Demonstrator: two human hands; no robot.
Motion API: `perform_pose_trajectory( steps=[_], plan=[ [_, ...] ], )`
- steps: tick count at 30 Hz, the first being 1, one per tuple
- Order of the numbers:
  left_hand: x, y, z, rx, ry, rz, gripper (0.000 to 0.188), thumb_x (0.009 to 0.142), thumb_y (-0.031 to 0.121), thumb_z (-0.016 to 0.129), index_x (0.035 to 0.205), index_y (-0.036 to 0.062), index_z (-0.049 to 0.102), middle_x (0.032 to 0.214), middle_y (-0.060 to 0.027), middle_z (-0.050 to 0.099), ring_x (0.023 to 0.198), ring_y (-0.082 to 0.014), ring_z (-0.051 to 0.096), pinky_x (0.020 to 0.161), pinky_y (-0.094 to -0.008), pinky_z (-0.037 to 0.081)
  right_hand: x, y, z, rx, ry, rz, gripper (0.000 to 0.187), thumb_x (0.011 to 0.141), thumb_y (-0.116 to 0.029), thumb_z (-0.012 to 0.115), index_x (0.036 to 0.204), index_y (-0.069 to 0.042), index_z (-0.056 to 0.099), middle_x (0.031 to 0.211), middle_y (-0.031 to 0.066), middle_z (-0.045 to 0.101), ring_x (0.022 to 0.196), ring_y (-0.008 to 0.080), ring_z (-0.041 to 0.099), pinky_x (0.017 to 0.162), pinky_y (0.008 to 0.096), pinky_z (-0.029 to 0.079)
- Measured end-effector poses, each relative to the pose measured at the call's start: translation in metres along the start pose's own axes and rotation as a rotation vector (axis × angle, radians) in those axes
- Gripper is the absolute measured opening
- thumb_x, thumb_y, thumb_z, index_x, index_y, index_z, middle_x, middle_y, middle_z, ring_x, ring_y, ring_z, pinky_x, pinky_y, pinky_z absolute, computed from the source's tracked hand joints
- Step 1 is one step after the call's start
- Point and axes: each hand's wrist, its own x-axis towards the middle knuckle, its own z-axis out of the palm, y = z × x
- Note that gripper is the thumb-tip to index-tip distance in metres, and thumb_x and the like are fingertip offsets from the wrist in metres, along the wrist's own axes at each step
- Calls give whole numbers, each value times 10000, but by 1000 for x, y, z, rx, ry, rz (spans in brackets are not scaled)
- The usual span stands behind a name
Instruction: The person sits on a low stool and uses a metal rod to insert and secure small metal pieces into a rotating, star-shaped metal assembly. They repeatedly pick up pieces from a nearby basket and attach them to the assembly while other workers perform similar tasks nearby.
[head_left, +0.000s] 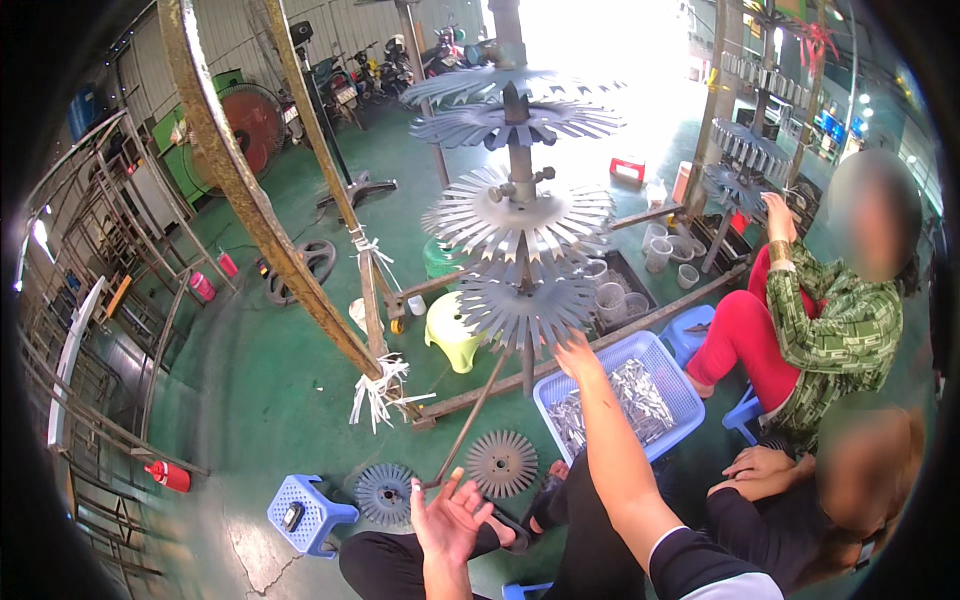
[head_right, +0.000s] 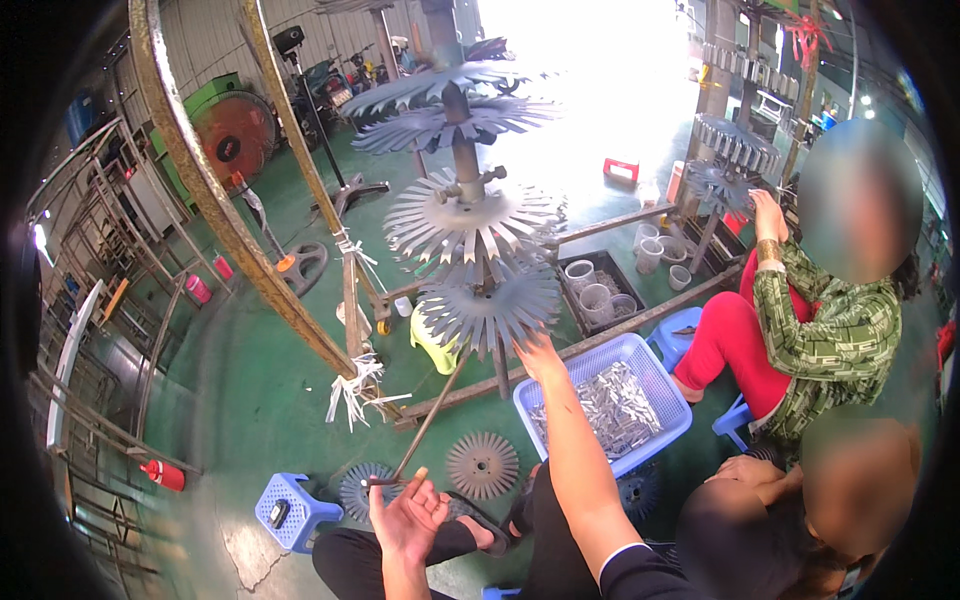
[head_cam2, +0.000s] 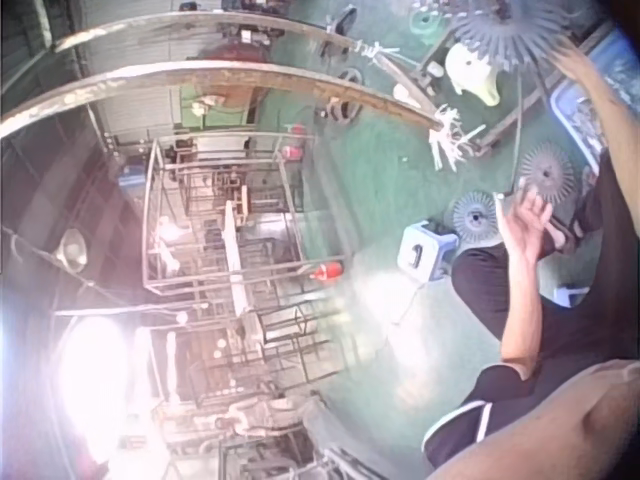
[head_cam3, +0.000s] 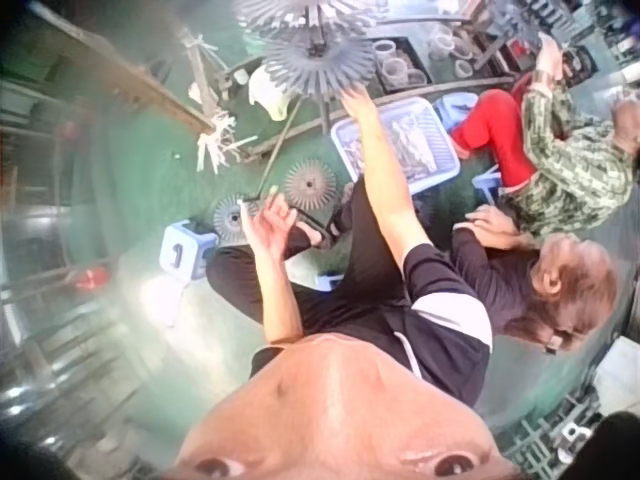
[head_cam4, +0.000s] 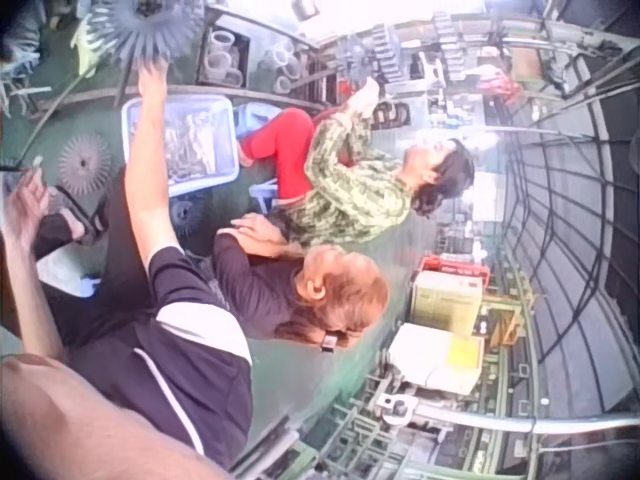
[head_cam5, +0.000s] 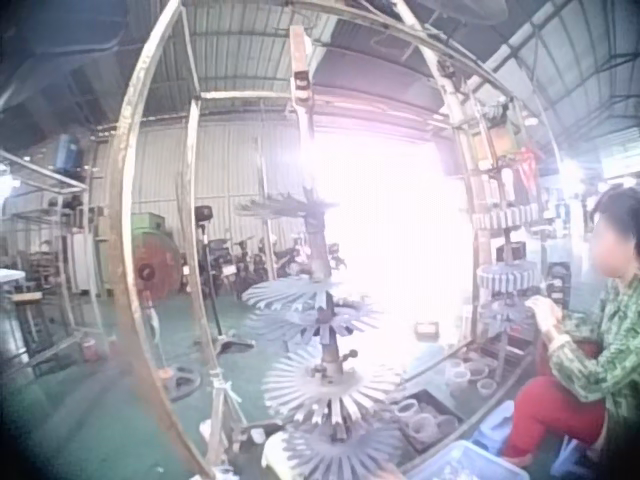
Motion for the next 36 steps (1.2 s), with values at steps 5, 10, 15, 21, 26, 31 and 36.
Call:
perform_pose_trajectory(
  steps=[5,10,15,21,26,31,36],
  plan=[
    [18,11,10,-139,25,56,536,853,414,513,1067,-77,505,709,-52,583,627,-160,585,739,-360,544,14,-12,-12,352,34,189,470,660,14,641,1120,-47,562,1244,129,504,1177,317,471,992,466,390],
    [23,9,15,-130,36,81,404,822,318,553,962,-58,509,729,-39,573,600,-151,560,751,-366,545,16,-7,-16,243,104,65,466,669,-3,628,1126,-62,554,1239,112,510,1169,306,478,978,456,394],
    [24,11,24,-218,59,62,266,816,256,545,815,-9,536,767,-76,583,607,-165,542,747,-411,545,1,-11,4,1395,80,637,351,888,-36,438,1233,-87,482,1286,59,499,1210,207,459,1046,358,367],
    [25,12,25,-88,41,124,202,784,146,540,880,-30,515,818,-87,554,560,-124,493,691,-339,567,-12,0,15,1256,18,498,376,884,-72,468,1260,-93,462,1313,47,479,1225,184,439,1090,366,309],
    [22,9,12,334,47,372,316,763,98,543,1058,28,455,895,-143,581,577,-144,477,573,-328,525,12,-8,-14,483,68,228,520,681,-35,573,1199,-26,527,1262,79,498,1201,235,455,1030,403,370],
    [25,13,4,487,-48,503,533,780,155,567,1240,26,331,925,-182,588,571,-164,499,523,-309,479,20,-11,-28,466,34,113,513,630,-36,591,1143,-14,568,1262,92,509,1188,269,472,1005,425,388],
    [25,16,4,484,-8,460,598,799,219,577,1281,2,298,944,-188,601,601,-168,537,534,-322,489,13,-11,-24,599,60,231,384,689,-64,614,1073,-56,597,1279,128,491,1204,288,456,1008,468,362]
  ],
)
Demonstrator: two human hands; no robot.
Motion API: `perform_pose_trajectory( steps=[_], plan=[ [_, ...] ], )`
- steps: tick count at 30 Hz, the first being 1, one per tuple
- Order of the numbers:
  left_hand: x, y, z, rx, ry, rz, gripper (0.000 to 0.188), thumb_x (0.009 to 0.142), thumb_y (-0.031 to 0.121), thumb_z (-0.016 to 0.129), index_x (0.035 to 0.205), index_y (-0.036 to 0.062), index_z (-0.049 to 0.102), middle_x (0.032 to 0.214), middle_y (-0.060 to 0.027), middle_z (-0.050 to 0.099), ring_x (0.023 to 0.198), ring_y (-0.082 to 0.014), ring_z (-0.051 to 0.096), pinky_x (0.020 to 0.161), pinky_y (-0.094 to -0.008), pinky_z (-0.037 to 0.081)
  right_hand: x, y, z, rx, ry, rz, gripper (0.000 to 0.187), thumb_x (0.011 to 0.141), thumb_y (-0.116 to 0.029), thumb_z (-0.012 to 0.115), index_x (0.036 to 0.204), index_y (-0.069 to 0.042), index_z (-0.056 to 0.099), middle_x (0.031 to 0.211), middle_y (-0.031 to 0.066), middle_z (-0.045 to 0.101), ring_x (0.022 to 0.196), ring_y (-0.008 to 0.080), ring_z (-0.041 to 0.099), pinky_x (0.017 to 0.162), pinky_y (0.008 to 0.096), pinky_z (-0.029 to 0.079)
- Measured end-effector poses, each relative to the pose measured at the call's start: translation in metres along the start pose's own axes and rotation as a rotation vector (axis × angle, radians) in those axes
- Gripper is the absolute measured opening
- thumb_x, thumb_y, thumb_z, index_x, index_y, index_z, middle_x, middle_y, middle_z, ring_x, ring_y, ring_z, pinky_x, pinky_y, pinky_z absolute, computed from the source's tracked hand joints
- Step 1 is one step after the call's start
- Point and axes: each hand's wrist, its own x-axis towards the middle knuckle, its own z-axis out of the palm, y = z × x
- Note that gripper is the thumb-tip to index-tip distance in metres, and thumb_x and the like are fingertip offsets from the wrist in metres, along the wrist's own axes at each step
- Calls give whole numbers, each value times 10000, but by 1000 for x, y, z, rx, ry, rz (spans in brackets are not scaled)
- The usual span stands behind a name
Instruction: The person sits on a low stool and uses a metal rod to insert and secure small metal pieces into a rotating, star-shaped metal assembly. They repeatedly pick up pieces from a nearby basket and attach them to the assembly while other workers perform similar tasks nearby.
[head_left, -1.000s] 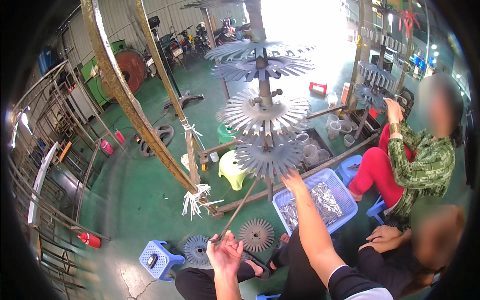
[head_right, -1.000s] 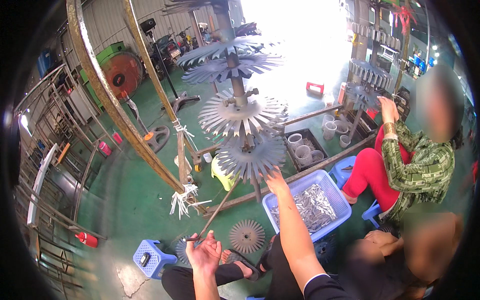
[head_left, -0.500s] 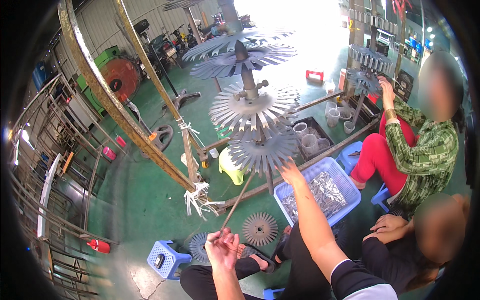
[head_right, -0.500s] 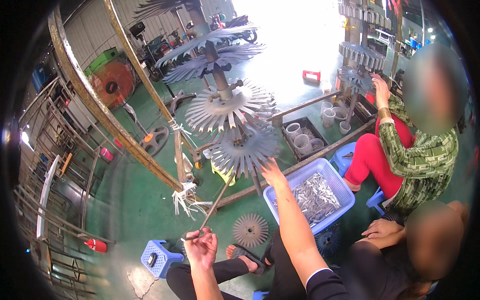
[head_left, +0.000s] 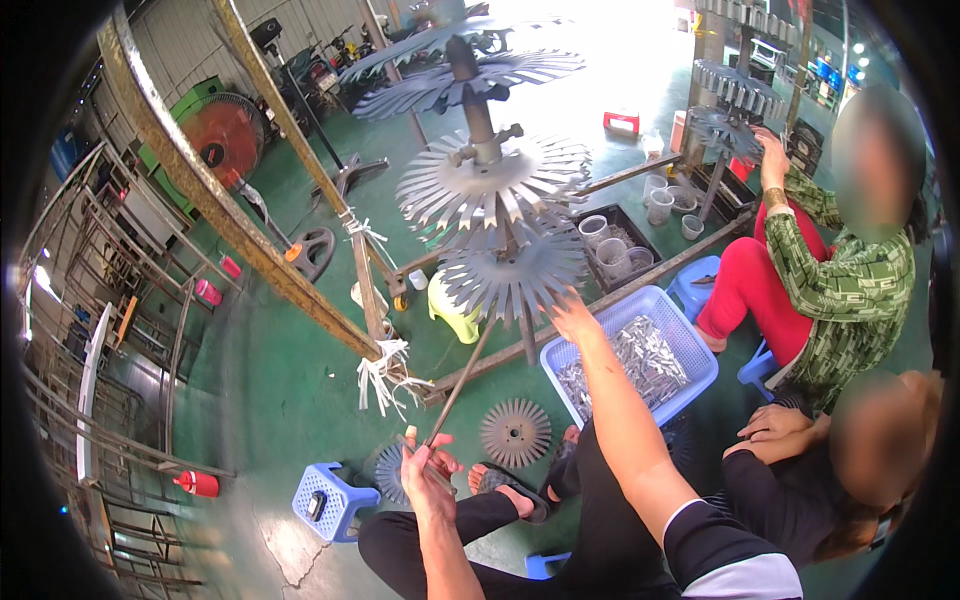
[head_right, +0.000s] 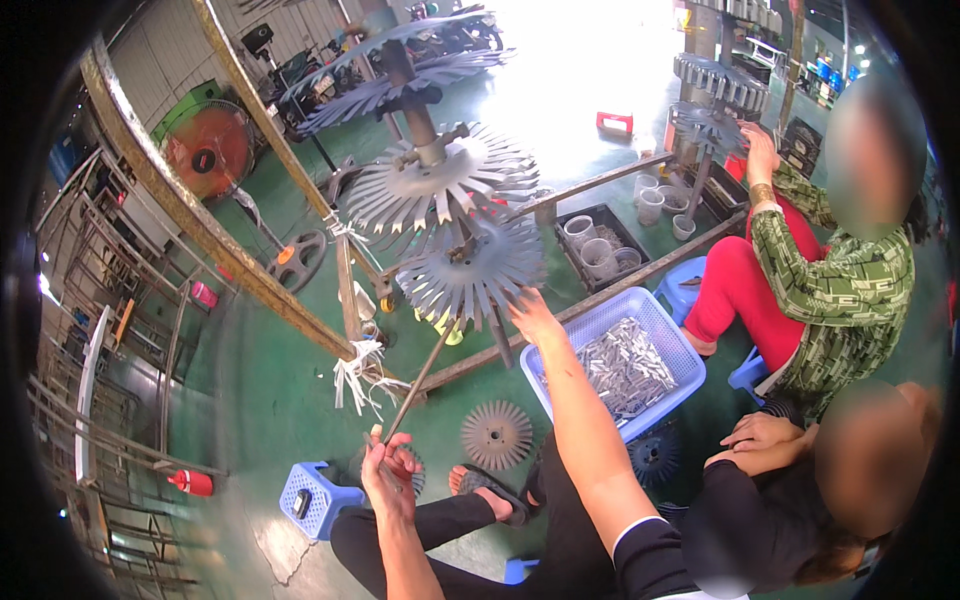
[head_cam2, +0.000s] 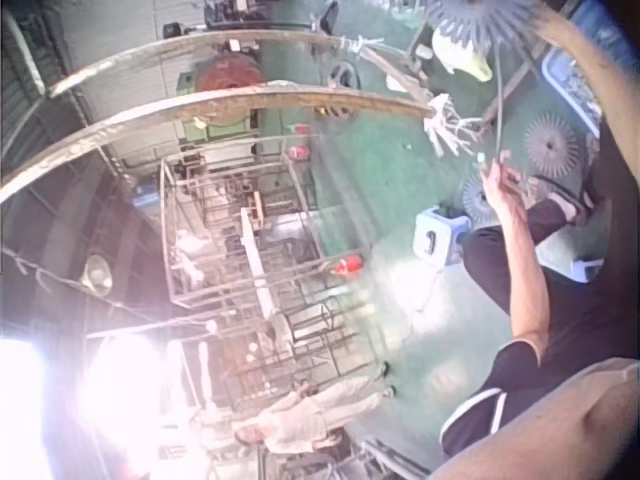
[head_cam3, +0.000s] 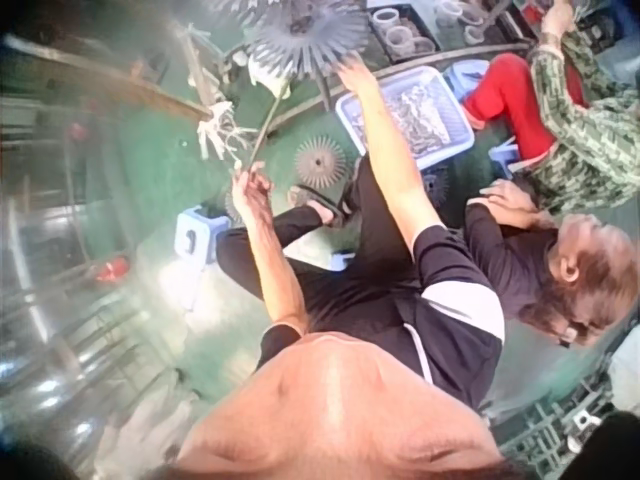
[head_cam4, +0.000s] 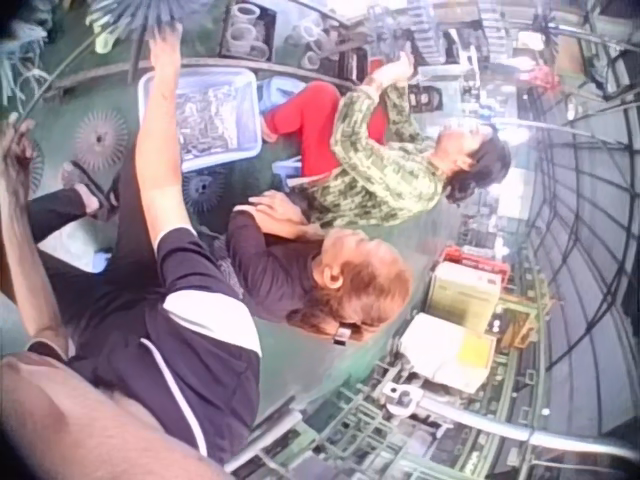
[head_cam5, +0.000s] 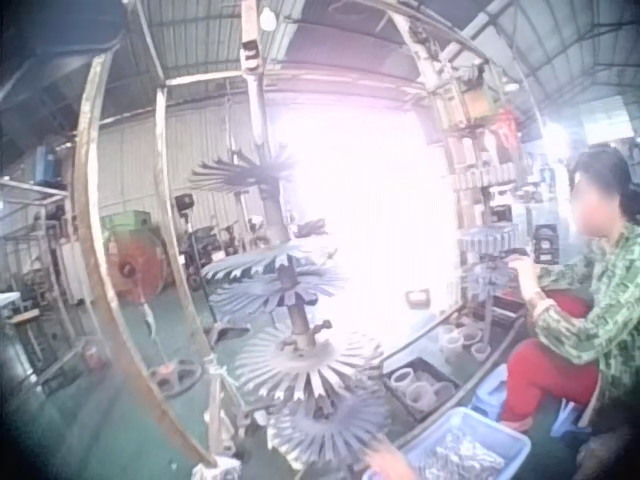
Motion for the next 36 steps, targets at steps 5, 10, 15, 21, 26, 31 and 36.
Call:
perform_pose_trajectory(
  steps=[5,10,15,21,26,31,36],
  plan=[
    [3,0,0,-36,35,76,632,763,202,603,1284,13,300,1004,-189,599,679,-171,552,593,-295,475,3,-4,1,-466,-15,-265,403,639,-34,633,1042,-42,612,1238,134,514,1167,311,490,974,461,400],
    [-1,-9,-6,57,-37,184,667,737,201,618,1286,18,287,1092,-204,577,714,-170,544,654,-276,432,3,-1,9,-427,-54,-239,385,705,-14,633,1084,-59,583,1229,145,520,1177,333,478,973,452,397],
    [7,6,-9,85,8,103,622,807,327,608,1297,50,343,1032,-187,606,638,-140,504,558,-251,390,-11,9,3,-380,-254,31,392,762,-63,587,1151,-96,553,1273,111,505,1240,311,421,1034,440,334],
    [6,19,-10,-318,207,-283,301,881,217,482,1114,48,572,680,-36,546,572,-104,469,475,-229,372,-15,2,8,-703,-344,-78,469,856,-107,539,1315,-145,448,1335,115,456,1285,302,356,1084,419,285],
    [-17,22,-30,-366,120,-284,324,861,153,464,1143,22,554,691,-93,577,607,-165,543,529,-277,436,-32,21,29,-193,-158,111,476,777,-25,546,1240,-120,498,1346,90,436,1245,297,410,1064,450,308],
    [-57,41,-58,-23,191,-33,431,846,71,414,1262,-37,372,615,-171,573,456,-233,548,472,-315,487,-17,-3,44,-168,30,-4,480,864,-29,523,1315,-143,406,1313,72,466,1257,225,392,1039,376,337],
    [-58,37,-65,707,-9,11,366,870,-4,400,1234,-31,365,639,-153,611,504,-207,609,493,-288,511,-7,20,49,172,-23,592,415,929,-195,470,1323,-73,423,1337,108,456,1245,269,399,1043,360,314]
  ],
)
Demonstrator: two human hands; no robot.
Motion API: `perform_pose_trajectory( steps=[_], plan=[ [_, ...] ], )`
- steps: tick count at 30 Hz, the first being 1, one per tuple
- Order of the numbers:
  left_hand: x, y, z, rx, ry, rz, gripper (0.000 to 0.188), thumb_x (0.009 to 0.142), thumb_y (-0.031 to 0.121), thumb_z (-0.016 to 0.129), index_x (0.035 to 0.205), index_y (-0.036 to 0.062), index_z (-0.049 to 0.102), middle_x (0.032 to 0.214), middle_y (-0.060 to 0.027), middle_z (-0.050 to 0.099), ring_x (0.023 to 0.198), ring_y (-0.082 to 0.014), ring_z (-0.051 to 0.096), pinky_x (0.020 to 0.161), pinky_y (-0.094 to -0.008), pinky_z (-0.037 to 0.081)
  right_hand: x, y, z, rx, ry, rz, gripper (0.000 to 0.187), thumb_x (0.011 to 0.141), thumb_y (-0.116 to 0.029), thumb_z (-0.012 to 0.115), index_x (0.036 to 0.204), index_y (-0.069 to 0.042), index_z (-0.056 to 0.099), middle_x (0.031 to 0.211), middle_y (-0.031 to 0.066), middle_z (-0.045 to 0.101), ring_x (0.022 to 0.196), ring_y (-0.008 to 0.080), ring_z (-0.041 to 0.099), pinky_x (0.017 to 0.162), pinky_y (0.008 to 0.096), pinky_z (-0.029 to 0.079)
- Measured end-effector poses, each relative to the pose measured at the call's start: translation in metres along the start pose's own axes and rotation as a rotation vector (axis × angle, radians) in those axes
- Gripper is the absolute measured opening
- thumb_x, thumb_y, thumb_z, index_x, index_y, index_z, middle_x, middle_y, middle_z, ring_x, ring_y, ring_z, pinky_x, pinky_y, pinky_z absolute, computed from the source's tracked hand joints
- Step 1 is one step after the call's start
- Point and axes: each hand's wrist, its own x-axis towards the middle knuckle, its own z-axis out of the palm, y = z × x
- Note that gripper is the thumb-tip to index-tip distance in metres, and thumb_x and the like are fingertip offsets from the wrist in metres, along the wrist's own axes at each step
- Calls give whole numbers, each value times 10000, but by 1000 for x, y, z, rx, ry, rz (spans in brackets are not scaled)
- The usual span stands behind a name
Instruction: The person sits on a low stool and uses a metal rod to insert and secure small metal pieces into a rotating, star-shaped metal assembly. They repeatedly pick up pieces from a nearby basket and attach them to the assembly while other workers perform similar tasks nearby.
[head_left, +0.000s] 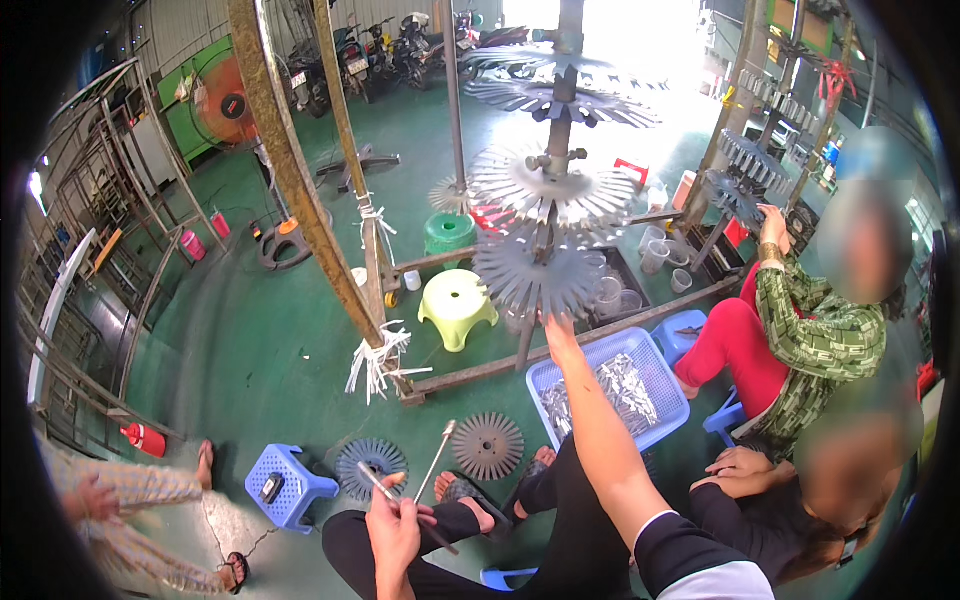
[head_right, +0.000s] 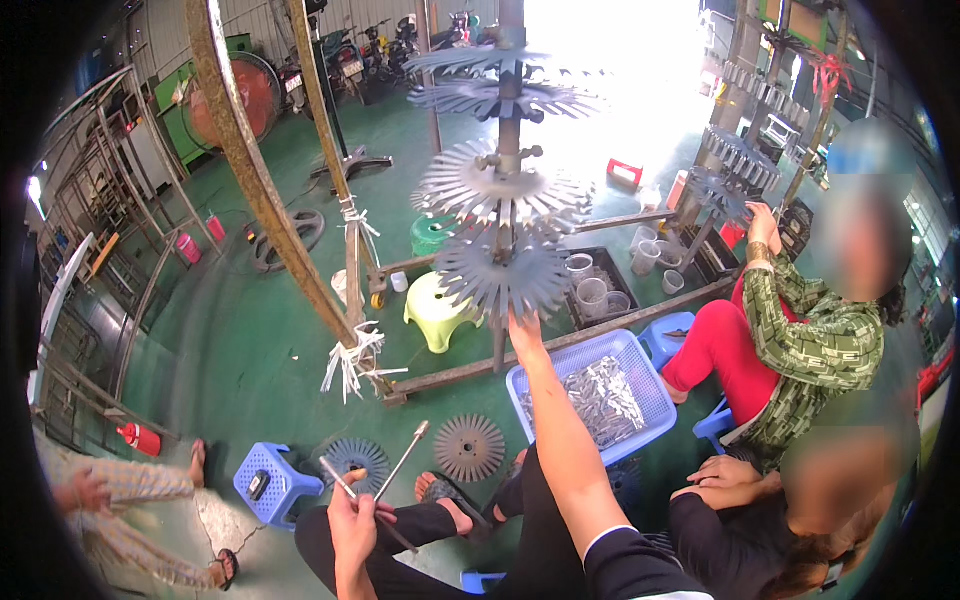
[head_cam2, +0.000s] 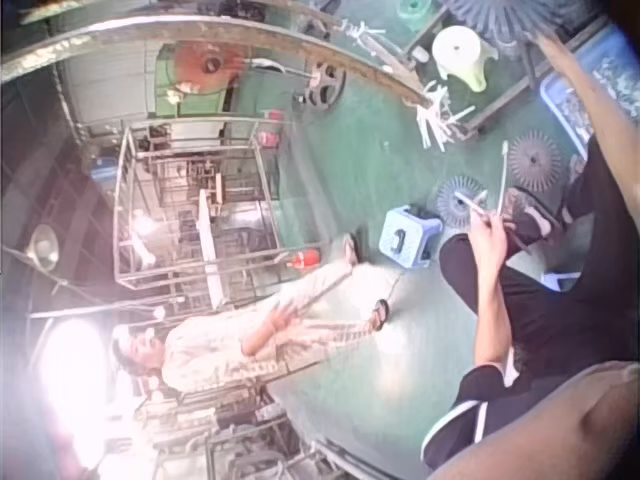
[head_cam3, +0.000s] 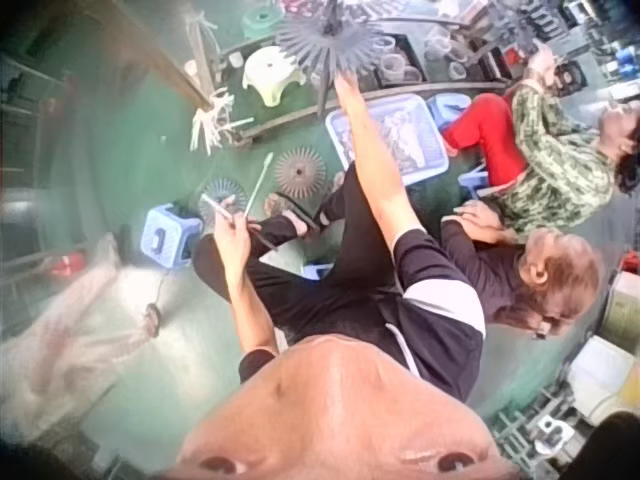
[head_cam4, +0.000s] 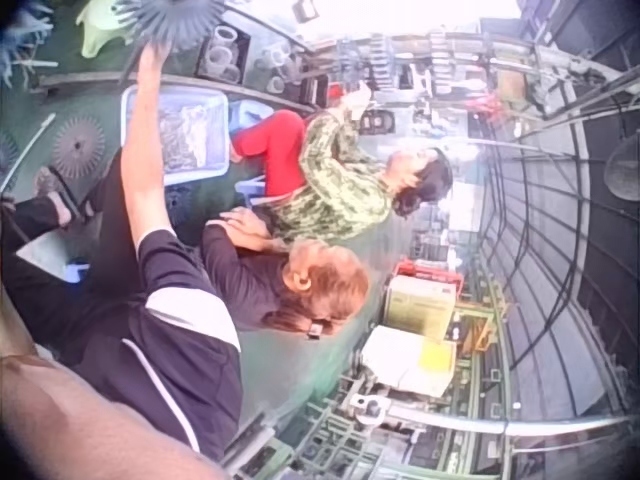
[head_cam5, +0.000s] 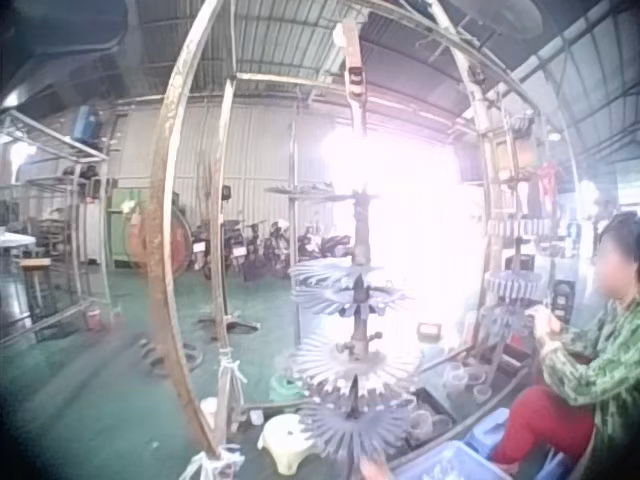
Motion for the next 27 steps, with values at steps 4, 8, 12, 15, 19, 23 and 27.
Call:
perform_pose_trajectory(
  steps=[4,8,12,15,19,23,27],
  plan=[
    [15,16,-23,203,69,-51,313,832,8,451,1143,-20,465,613,-116,621,497,-169,616,469,-275,493,-3,-93,24,365,84,241,650,922,-450,413,1398,-18,316,1355,194,445,1242,319,419,1038,339,300],
    [61,2,-40,130,6,-48,318,793,14,470,1107,7,516,569,-75,598,489,-149,605,444,-282,468,-4,-45,21,190,261,313,797,866,-561,485,1382,24,320,1286,203,512,1160,261,504,994,325,346],
    [77,-37,-48,179,108,-233,263,828,34,496,1086,25,541,587,-89,608,480,-154,605,466,-297,480,-40,-68,16,15,-23,649,654,861,-442,574,1296,26,432,1111,198,621,1049,299,591,898,368,436],
    [81,-34,-43,270,140,-188,243,827,65,522,1063,10,543,605,-97,629,508,-150,621,491,-305,488,-57,-34,31,-215,-258,499,576,854,-409,585,1232,18,505,1074,198,632,1025,318,596,887,379,445],
    [83,-26,-51,286,279,-229,246,815,88,542,1049,12,550,609,-93,638,532,-151,632,531,-305,498,-111,-48,88,-382,-365,452,545,838,-399,612,1199,4,542,1109,213,613,1015,323,598,881,384,455],
    [86,-37,-55,373,282,-223,243,822,69,527,1058,13,547,608,-92,631,513,-146,616,507,-296,483,-214,11,127,-435,-420,735,577,804,-408,631,1204,-1,543,1160,223,587,1132,346,536,969,389,405],
    [87,-54,-63,442,257,-320,251,838,28,490,1083,-2,534,607,-93,618,489,-126,591,476,-273,464,-300,61,133,-411,-498,1091,614,774,-368,659,1249,-12,500,1237,219,540,1185,338,494,993,381,384]
  ],
)
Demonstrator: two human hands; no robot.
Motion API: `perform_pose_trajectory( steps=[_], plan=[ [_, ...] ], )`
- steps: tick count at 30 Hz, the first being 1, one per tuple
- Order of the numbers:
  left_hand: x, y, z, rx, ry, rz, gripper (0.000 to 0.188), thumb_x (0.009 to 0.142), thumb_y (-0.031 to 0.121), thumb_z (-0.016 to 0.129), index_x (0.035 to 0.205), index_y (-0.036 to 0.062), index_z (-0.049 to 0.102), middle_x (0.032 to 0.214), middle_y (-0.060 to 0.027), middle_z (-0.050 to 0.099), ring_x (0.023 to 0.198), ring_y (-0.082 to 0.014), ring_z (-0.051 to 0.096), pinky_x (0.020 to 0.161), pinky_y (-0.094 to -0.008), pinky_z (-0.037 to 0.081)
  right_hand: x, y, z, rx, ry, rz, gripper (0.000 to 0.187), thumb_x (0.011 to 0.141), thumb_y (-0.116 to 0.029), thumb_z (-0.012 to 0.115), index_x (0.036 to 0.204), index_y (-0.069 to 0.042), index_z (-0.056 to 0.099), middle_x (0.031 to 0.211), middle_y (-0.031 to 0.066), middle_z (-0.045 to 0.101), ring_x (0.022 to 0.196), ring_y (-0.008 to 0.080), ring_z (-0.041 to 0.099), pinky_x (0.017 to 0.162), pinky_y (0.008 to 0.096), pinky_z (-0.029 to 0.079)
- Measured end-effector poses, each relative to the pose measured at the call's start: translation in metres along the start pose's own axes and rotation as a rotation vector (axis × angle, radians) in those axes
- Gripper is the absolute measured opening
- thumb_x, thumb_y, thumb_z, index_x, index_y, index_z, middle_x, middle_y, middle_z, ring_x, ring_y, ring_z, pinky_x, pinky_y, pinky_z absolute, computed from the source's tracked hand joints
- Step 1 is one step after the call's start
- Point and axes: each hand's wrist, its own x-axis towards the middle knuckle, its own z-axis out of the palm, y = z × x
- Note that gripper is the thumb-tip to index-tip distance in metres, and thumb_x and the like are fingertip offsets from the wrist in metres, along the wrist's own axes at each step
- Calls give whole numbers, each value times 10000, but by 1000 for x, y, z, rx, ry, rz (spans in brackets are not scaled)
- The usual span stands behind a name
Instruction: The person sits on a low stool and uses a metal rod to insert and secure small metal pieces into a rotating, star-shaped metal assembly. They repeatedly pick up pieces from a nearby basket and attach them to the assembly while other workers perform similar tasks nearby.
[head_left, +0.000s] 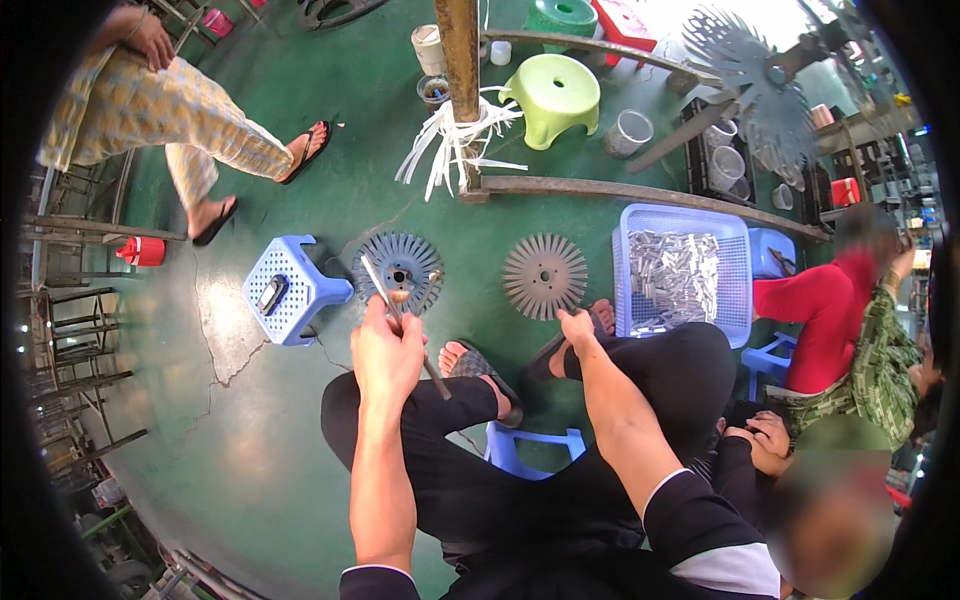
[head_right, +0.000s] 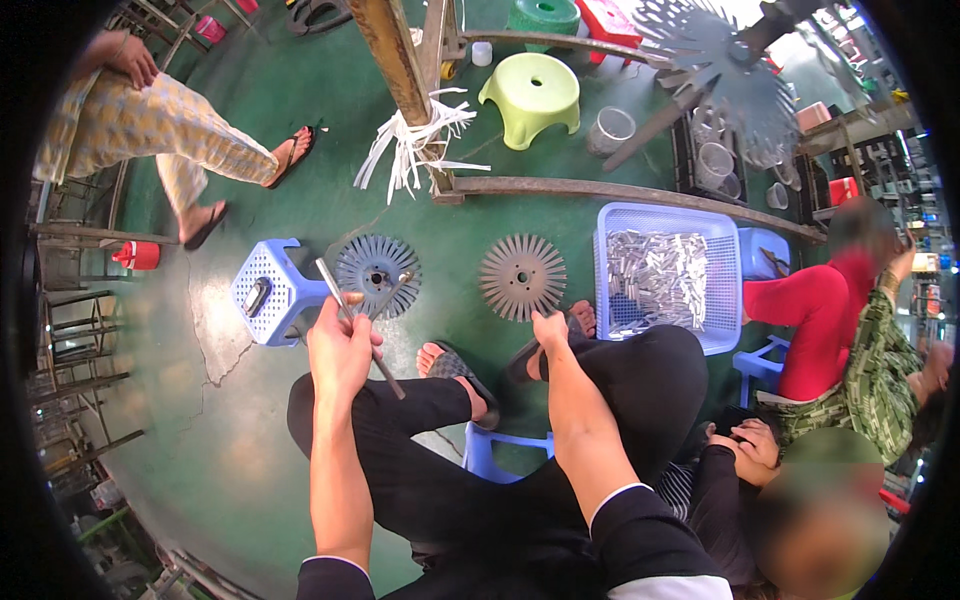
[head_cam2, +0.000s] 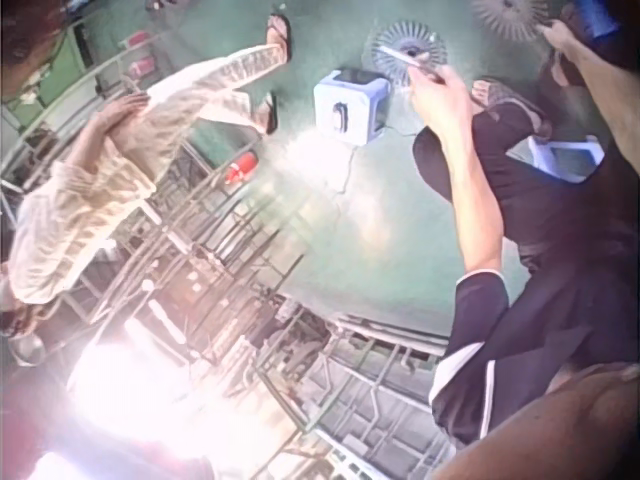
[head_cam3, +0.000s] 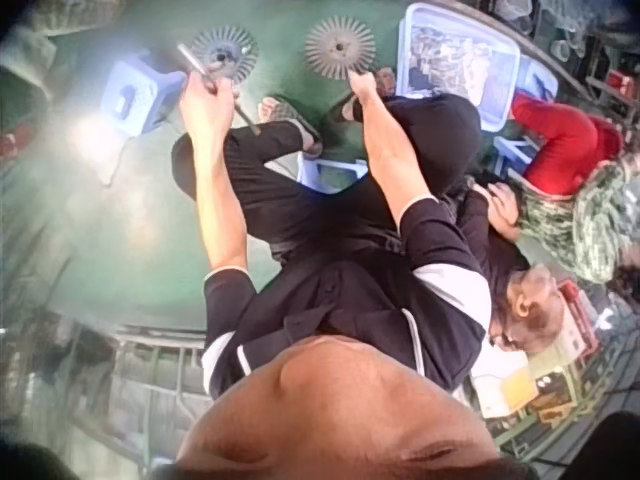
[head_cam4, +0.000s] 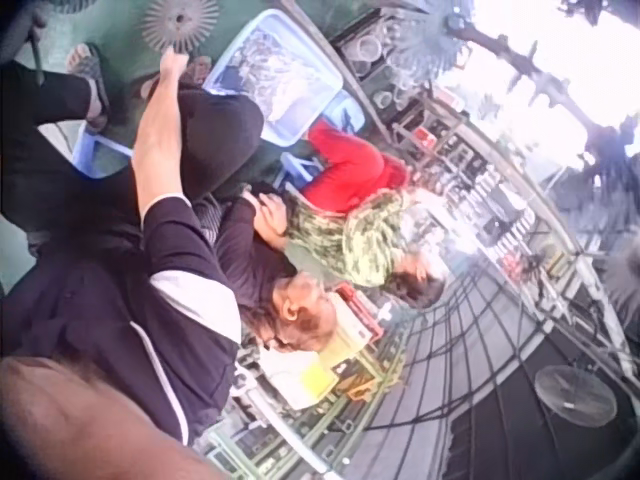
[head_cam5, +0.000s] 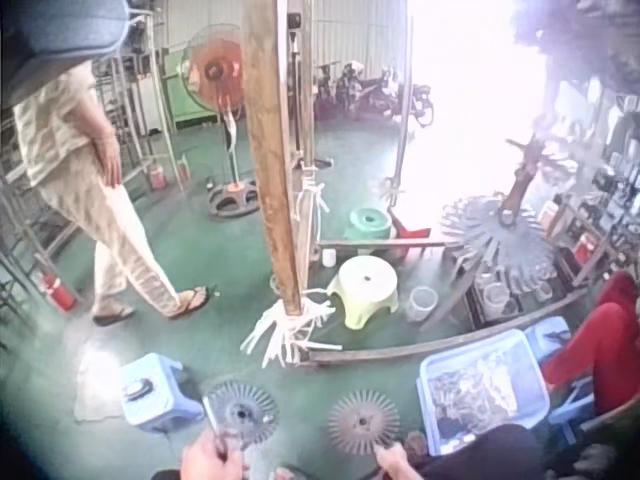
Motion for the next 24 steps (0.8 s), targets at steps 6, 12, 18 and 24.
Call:
perform_pose_trajectory(
  steps=[6,12,18,24],
  plan=[
    [15,-9,-4,70,-22,-133,257,838,15,463,1086,-6,528,609,-100,618,472,-137,588,471,-285,462,29,6,31,331,180,338,625,773,-321,693,1271,-20,464,1212,202,545,1140,300,518,963,386,398],
    [25,-10,9,145,-40,-116,205,843,60,495,1043,22,524,605,-89,630,480,-177,622,487,-313,485,48,12,35,817,45,510,445,831,-320,667,1126,-8,548,1060,124,596,937,257,598,857,433,451],
    [24,-8,15,108,-57,-108,255,860,26,471,1110,-11,506,627,-104,622,488,-132,590,482,-276,463,51,10,26,1055,11,473,363,846,-272,667,1105,-36,572,1059,96,591,926,242,590,798,434,497],
    [19,-23,15,8,-165,-87,248,889,38,477,1136,14,489,699,-103,631,527,-122,599,483,-269,472,49,-2,14,1113,24,296,346,875,-165,624,1158,-8,502,1000,102,604,888,256,632,680,396,537]
  ],
)
